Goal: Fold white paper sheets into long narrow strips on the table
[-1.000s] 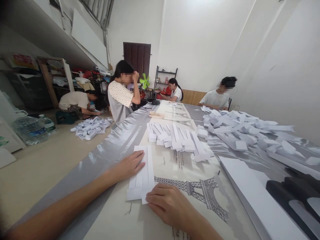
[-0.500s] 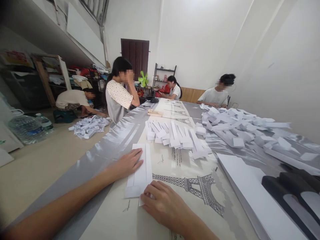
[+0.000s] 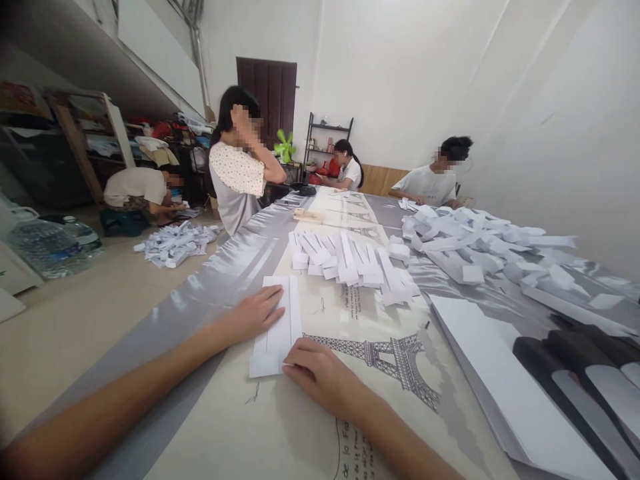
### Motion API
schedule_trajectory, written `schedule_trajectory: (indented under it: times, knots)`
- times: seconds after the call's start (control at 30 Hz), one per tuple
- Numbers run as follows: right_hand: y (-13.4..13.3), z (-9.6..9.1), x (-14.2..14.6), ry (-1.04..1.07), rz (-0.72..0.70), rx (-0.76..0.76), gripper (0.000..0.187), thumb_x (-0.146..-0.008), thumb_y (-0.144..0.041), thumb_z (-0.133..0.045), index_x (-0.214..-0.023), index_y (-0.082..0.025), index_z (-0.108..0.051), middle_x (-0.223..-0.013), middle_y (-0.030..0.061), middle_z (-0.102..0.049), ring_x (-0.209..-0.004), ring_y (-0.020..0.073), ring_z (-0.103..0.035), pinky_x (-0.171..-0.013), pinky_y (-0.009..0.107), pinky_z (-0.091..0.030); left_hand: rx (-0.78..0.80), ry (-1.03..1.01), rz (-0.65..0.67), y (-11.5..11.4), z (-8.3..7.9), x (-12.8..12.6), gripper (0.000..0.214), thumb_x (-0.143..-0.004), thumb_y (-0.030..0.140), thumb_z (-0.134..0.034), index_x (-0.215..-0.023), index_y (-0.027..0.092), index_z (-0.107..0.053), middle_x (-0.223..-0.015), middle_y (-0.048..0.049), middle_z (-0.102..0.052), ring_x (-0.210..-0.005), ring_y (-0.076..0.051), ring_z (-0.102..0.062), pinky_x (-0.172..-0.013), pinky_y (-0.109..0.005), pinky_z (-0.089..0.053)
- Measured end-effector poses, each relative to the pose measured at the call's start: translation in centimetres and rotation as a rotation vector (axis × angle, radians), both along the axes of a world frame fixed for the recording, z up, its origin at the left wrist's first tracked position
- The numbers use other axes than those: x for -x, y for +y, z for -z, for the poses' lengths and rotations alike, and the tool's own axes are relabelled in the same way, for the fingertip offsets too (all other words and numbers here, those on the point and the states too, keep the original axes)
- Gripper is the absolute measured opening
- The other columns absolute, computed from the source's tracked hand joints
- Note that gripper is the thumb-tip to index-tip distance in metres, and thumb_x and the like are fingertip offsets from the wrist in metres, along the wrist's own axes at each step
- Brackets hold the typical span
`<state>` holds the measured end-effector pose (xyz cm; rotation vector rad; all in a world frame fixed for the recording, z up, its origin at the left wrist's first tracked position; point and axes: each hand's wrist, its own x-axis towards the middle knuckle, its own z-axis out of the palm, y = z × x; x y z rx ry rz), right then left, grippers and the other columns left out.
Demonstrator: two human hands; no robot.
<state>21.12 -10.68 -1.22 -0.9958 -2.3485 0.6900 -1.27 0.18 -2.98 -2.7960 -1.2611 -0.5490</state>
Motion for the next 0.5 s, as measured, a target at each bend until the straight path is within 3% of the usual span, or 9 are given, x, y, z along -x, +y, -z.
schedule_trajectory:
  times: [0.33, 0.5]
  knots:
    - [0.8, -0.2, -0.3, 0.050, -0.004, 0.197, 0.024, -0.099, -0.029, -0.059, -0.078, -0.020, -0.068, -0.085, 0.0001, -0.060, -0.069, 0.0123, -0.051, -0.063, 0.026, -0.039, 0.001, 0.012, 0.022, 0.4, 0.2, 0.1, 0.038, -0.103, 0.035, -0.038, -0.128, 0.013, -0.055, -0.139, -0.0165, -0.057, -0.128, -0.029, -0.054, -0.106, -0.041, -0.045]
    - [1.2, -0.5, -0.4, 0.075, -0.047, 0.292, 0.015, -0.096, -0.029, -0.063, -0.088, -0.024, -0.075, -0.091, 0.0005, -0.062, -0.069, 0.0117, -0.051, -0.062, 0.026, -0.039, -0.012, 0.006, 0.032, 0.4, 0.1, 0.2, 0.038, -0.103, 0.035, -0.038, -0.129, 0.011, -0.054, -0.138, -0.0177, -0.056, -0.128, -0.030, -0.054, -0.106, -0.041, -0.045]
